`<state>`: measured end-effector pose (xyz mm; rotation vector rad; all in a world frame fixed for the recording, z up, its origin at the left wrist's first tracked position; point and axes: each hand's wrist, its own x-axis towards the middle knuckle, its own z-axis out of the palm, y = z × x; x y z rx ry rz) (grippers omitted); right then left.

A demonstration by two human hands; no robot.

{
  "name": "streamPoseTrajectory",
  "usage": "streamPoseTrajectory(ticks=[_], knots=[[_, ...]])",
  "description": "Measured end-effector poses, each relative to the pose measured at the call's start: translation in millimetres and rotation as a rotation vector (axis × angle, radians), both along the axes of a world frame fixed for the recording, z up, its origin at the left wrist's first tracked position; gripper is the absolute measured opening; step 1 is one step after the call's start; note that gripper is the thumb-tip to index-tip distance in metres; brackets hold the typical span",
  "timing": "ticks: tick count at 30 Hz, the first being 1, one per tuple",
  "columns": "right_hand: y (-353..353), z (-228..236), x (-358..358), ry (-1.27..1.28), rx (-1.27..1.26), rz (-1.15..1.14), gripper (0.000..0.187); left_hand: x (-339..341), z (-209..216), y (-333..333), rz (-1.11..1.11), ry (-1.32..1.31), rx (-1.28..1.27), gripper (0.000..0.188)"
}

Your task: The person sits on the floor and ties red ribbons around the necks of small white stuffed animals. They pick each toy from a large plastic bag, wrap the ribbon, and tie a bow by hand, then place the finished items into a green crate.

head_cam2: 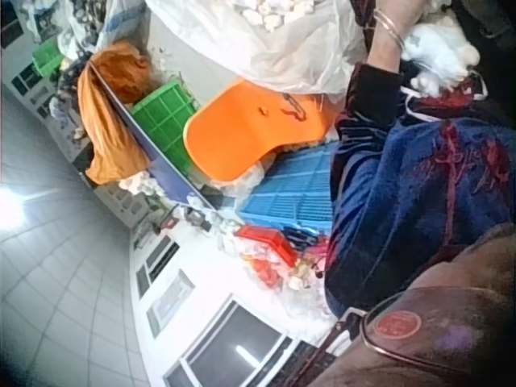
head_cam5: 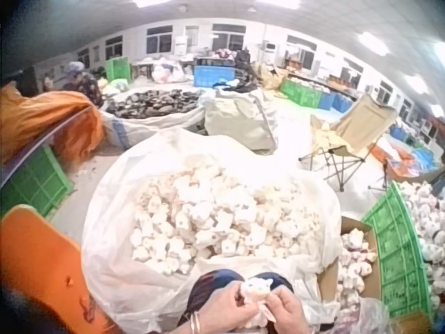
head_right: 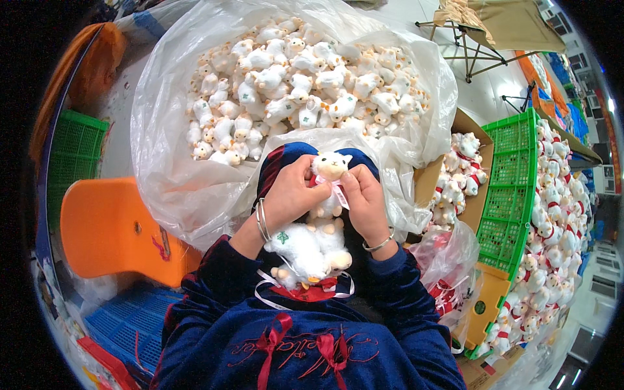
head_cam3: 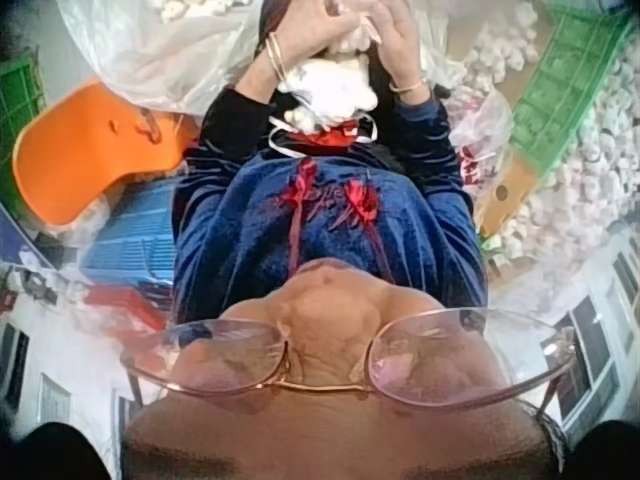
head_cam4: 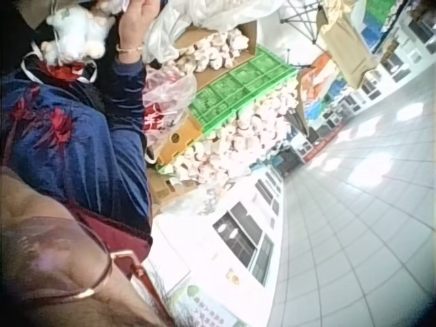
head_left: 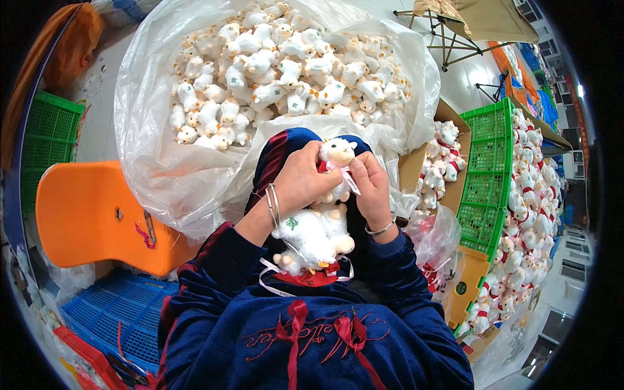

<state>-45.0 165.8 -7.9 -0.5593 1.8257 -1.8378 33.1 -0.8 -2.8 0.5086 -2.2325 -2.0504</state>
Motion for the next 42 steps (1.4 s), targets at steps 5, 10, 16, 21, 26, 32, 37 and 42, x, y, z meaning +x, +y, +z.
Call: streamPoseTrajectory(ticks=[5,10,16,21,26,32,37,42], knots=[[15,11,-7,-0.199,-0.023,0.034,0.017,16,2,7,0.008,-0.001,0.304,0.071],[18,20,1,-0.004,0.072,0.147,0.046,28,5,10,0.055,0.014,0.035,0.075],[22,25,10,-0.048,0.115,0.137,0.057,38,4,23,0.143,0.119,-0.063,0.041],[21,11,17,-0.001,0.083,0.072,0.047,41,2,25,0.188,0.246,-0.109,0.032],[14,-1,26,0.180,0.032,-0.044,0.031,45,-8,25,0.155,0.337,-0.186,0.032],[16,-10,27,0.250,0.035,-0.061,0.028,45,-6,22,0.123,0.314,-0.182,0.026],[15,-6,30,0.273,0.064,-0.097,0.036,41,5,25,0.209,0.221,-0.066,0.024],[20,-7,26,0.138,0.007,-0.020,0.042,43,-1,22,0.125,0.247,-0.110,0.022]])
